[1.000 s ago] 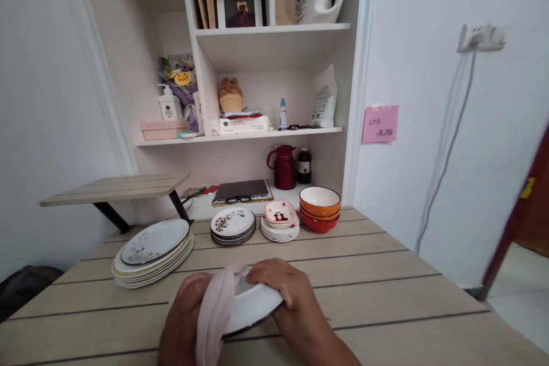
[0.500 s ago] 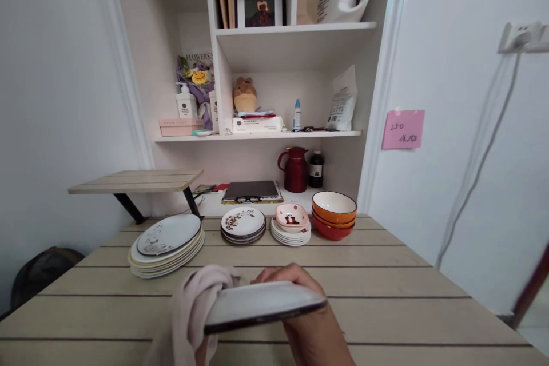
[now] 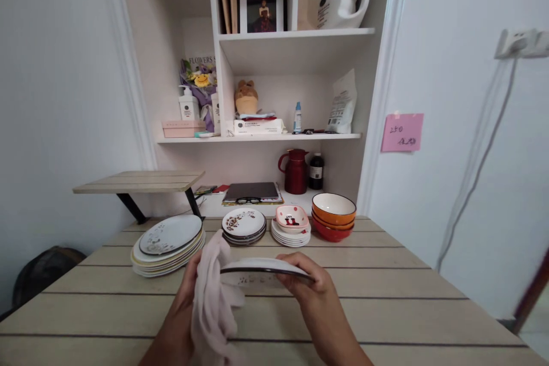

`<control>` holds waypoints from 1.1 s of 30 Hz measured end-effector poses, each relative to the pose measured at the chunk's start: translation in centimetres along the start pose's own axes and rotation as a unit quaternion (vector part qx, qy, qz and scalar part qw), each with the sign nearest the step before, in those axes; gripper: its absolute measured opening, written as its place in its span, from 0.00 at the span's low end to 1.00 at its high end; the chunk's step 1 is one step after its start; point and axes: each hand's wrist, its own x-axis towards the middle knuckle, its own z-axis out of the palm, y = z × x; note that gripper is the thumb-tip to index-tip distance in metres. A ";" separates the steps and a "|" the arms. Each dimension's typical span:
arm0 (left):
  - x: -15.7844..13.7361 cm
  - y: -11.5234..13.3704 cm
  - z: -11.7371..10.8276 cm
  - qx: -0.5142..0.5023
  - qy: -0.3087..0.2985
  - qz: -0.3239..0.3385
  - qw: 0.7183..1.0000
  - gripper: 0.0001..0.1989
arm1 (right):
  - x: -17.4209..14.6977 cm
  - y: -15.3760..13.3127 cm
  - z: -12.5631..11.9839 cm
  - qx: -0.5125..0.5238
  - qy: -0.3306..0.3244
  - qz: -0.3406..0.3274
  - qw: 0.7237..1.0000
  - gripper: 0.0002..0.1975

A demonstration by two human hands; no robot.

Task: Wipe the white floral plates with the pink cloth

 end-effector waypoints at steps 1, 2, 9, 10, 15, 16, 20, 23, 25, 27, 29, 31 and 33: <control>-0.2 0.4 0.0 -0.025 -0.010 -0.038 0.999 0.37 | 0.0 -0.1 0.0 -0.017 0.001 -0.002 1.000 0.10; -0.4 0.7 0.1 -0.050 -0.020 -0.069 0.996 0.37 | -0.1 -0.1 0.1 -0.031 0.002 -0.004 1.000 0.10; -0.7 1.0 -0.8 -0.173 -0.096 -0.101 0.975 0.36 | -0.4 -0.2 0.0 -0.112 -0.014 -0.054 0.992 0.11; -0.5 1.0 -1.0 -0.196 -0.109 -0.104 0.969 0.38 | -0.4 -0.2 -0.1 -0.121 -0.014 -0.070 0.990 0.10; 0.1 0.0 -0.7 -0.124 -0.113 -0.067 0.984 0.31 | -0.4 -0.1 -0.5 -0.149 -0.023 -0.140 0.979 0.09; 0.2 -0.2 -0.5 -0.064 -0.100 -0.026 0.993 0.31 | -0.4 -0.1 -0.4 -0.148 -0.026 -0.143 0.978 0.08; 0.2 -0.9 -0.1 0.174 -0.102 0.152 0.968 0.29 | -0.7 -0.3 0.0 -0.118 -0.042 -0.113 0.986 0.07; 0.2 -0.6 0.0 0.223 -0.081 0.177 0.955 0.20 | -0.9 -0.4 0.5 -0.077 -0.057 -0.078 0.992 0.07; 0.1 -0.3 0.3 0.211 -0.041 0.152 0.965 0.17 | -1.1 -0.3 0.9 -0.043 -0.055 -0.037 0.997 0.07; -0.1 0.0 0.8 0.194 -0.004 0.120 0.974 0.15 | -1.2 -0.1 1.4 0.007 -0.041 0.010 0.999 0.09; -0.3 0.2 1.4 0.175 0.025 0.095 0.980 0.14 | -1.4 0.1 1.9 0.083 -0.020 0.046 0.995 0.11; -0.5 0.1 1.9 0.155 0.051 0.074 0.984 0.15 | -1.6 0.1 2.4 0.169 0.005 0.077 0.983 0.13; -0.6 -0.4 2.1 0.140 0.070 0.055 0.986 0.16 | -1.7 -0.1 2.9 0.237 0.019 0.102 0.966 0.16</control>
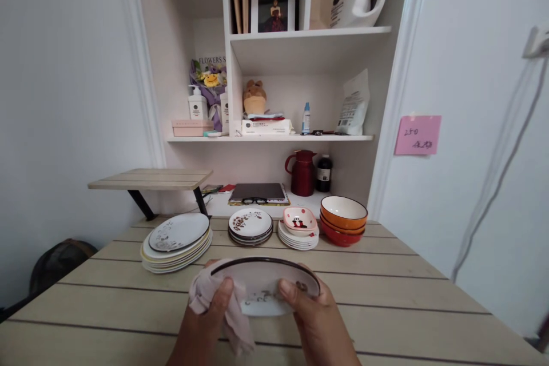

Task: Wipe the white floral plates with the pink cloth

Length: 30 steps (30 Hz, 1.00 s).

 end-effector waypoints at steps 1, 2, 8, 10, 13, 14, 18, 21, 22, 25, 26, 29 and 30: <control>-0.1 -0.3 0.1 -0.007 0.011 -0.008 1.000 0.17 | -0.1 0.1 0.2 0.027 0.002 0.010 1.000 0.17; -0.1 -0.6 0.2 -0.014 0.021 -0.016 1.000 0.18 | -0.1 0.1 0.4 0.051 0.003 0.018 0.999 0.18; -0.3 -2.1 0.9 -0.040 0.053 -0.045 0.997 0.15 | 0.1 1.0 1.0 0.181 0.033 0.089 0.979 0.14; -0.4 -2.2 1.1 -0.041 0.058 -0.045 0.996 0.14 | 0.2 1.4 1.1 0.204 0.025 0.103 0.973 0.13; -0.5 -2.4 1.2 -0.048 0.061 -0.046 0.996 0.14 | 0.2 1.9 1.4 0.215 0.007 0.101 0.971 0.14; -0.5 -2.4 1.2 -0.050 0.063 -0.050 0.995 0.15 | 0.3 2.0 1.4 0.211 -0.001 0.099 0.973 0.14; -0.1 -2.2 0.9 -0.039 0.094 -0.088 0.991 0.18 | 0.5 1.5 1.4 0.140 -0.040 0.079 0.986 0.19; 0.3 -1.5 0.6 -0.026 0.131 -0.096 0.986 0.20 | 0.9 0.5 0.6 0.027 -0.042 -0.008 0.999 0.29; 0.4 -1.2 0.4 -0.019 0.140 -0.090 0.986 0.19 | 1.0 0.1 0.3 -0.017 -0.034 -0.047 0.998 0.32; 0.5 -0.6 0.1 0.012 0.137 -0.037 0.990 0.17 | 1.3 -0.9 -0.7 -0.157 -0.008 -0.152 0.976 0.31; 0.5 -0.6 -0.1 0.025 0.130 -0.007 0.991 0.16 | 1.3 -1.1 -1.0 -0.205 -0.003 -0.183 0.962 0.29; 0.6 -0.8 -0.7 0.104 0.034 0.176 0.978 0.13 | 1.2 -1.4 -1.8 -0.318 -0.001 -0.261 0.911 0.25; 0.7 -0.8 -0.9 0.148 -0.016 0.269 0.952 0.14 | 1.2 -1.4 -2.0 -0.346 -0.011 -0.279 0.896 0.26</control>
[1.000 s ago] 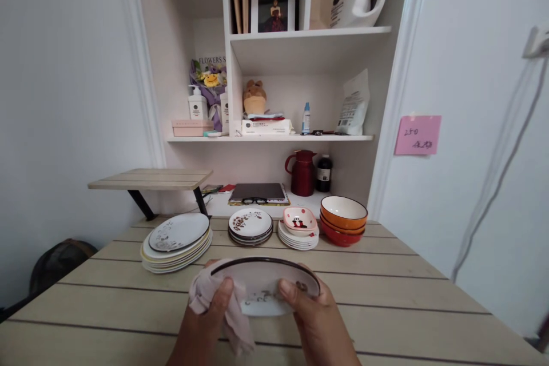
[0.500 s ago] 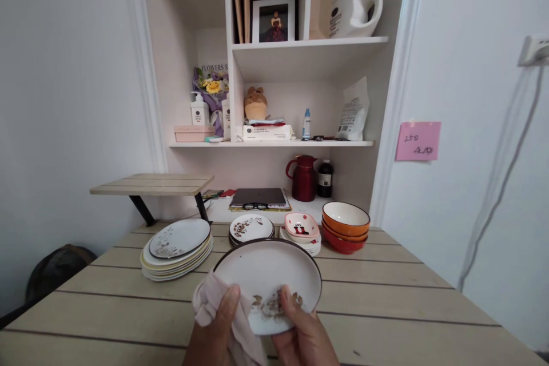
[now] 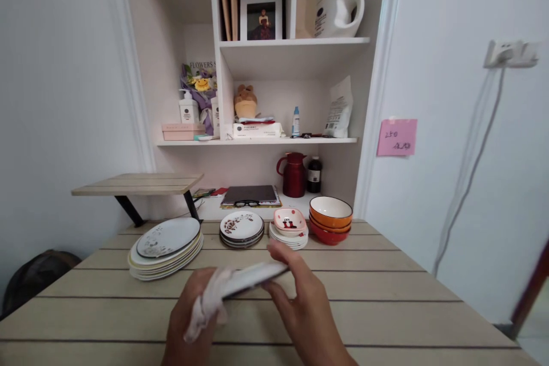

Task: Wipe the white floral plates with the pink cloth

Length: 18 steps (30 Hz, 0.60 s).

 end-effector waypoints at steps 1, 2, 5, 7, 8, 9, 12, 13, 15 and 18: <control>0.1 -0.1 -0.2 0.042 -0.054 0.100 0.993 0.14 | 0.0 0.2 -0.1 -0.023 -0.020 -0.026 0.999 0.26; 0.2 -0.2 -0.3 0.083 -0.081 0.174 0.978 0.16 | 0.0 0.3 -0.2 -0.043 -0.048 -0.054 0.996 0.26; 0.3 -0.3 -0.5 0.163 -0.118 0.274 0.940 0.16 | 0.1 0.8 -0.3 -0.086 -0.125 -0.114 0.982 0.24; 0.2 -0.4 -0.4 0.172 -0.113 0.272 0.940 0.15 | 0.2 0.9 -0.1 -0.081 -0.133 -0.118 0.981 0.21; 0.0 -0.6 -0.3 0.168 -0.107 0.263 0.944 0.15 | 0.3 0.7 0.0 -0.067 -0.128 -0.112 0.983 0.20; -0.2 -0.7 -0.3 0.158 -0.103 0.252 0.949 0.15 | 0.3 0.5 0.1 -0.046 -0.120 -0.103 0.986 0.18; -0.6 -1.2 -0.1 0.123 -0.103 0.218 0.963 0.16 | 0.3 -0.1 0.3 0.024 -0.102 -0.063 0.993 0.14; -0.7 -1.3 -0.1 0.111 -0.107 0.210 0.965 0.15 | 0.3 -0.3 0.3 0.041 -0.099 -0.048 0.993 0.14; -0.7 -1.4 -0.1 0.094 -0.108 0.194 0.971 0.14 | 0.2 -0.4 0.4 0.069 -0.102 -0.022 0.992 0.12; -0.4 -1.3 -0.3 0.069 -0.105 0.178 0.976 0.13 | 0.0 -0.4 0.5 0.112 -0.119 0.017 0.986 0.11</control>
